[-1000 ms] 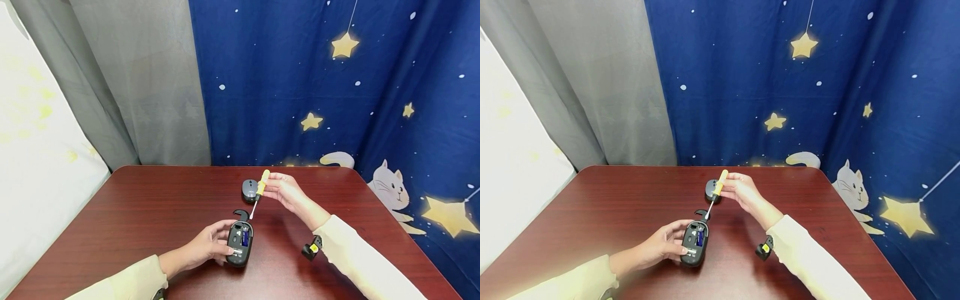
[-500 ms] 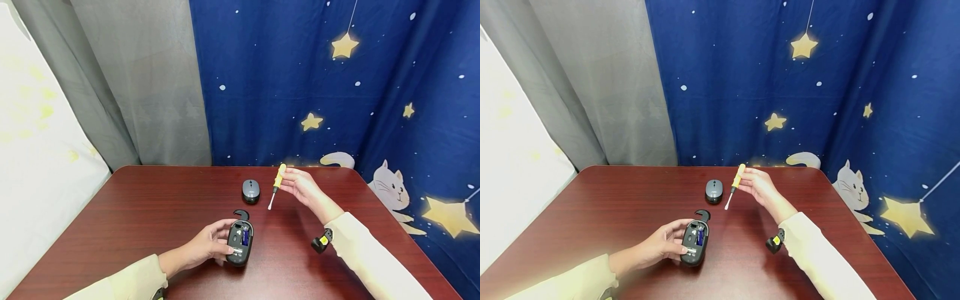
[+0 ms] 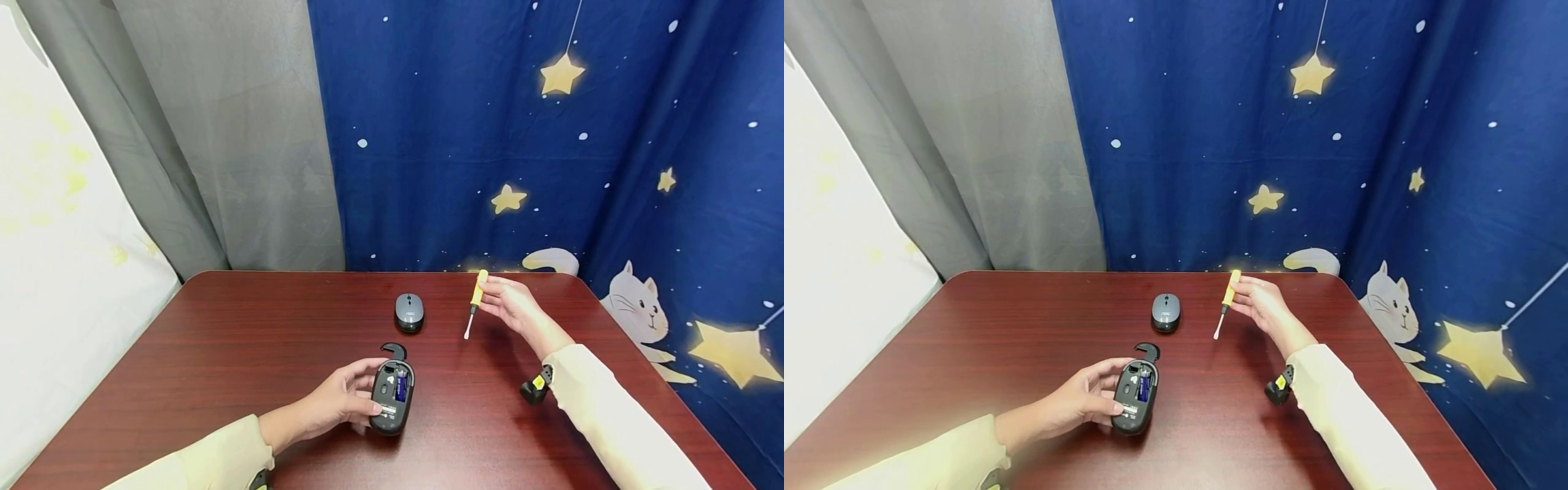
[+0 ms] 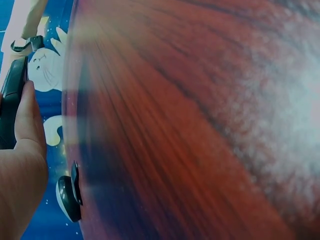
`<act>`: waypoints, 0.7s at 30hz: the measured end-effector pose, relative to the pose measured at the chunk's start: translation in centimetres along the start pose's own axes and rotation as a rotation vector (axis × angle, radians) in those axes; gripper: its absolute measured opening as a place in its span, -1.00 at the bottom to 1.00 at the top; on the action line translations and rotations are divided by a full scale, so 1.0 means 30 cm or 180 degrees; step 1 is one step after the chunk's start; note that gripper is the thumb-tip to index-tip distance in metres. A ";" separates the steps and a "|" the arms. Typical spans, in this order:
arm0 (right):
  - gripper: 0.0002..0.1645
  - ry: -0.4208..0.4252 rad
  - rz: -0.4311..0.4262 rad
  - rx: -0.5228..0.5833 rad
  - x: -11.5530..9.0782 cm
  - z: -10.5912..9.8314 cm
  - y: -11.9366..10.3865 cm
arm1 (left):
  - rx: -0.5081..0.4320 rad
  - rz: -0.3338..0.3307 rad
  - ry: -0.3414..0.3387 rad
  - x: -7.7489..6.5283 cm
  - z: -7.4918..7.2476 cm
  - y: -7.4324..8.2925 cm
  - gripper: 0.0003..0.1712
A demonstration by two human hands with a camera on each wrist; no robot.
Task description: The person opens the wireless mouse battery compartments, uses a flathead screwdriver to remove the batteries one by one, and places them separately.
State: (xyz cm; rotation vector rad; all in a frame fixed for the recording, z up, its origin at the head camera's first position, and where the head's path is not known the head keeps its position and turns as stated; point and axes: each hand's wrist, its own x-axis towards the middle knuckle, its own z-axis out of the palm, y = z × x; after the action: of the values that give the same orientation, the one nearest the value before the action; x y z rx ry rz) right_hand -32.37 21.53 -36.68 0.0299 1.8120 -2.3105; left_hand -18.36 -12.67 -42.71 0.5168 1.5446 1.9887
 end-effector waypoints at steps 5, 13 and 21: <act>-0.56 0.0089 0.0042 -0.0012 0.030 -0.047 0.028 | -0.0032 -0.0001 0.0004 0.000 -0.002 0.000 -0.12; -0.66 0.0236 0.0163 -0.0173 0.060 -0.097 0.076 | 0.0022 -0.0036 0.0011 -0.003 -0.001 0.005 -0.13; -0.51 0.0385 0.0365 -0.0269 0.092 -0.126 0.114 | 0.0064 -0.0033 0.0020 -0.005 -0.006 0.001 -0.14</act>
State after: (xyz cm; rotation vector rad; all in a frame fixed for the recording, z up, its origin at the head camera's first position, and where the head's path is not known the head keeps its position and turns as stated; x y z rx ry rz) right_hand -34.90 23.98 -41.28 0.2592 1.9096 -2.1950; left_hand -18.34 -12.90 -42.71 0.5100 1.5694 1.9707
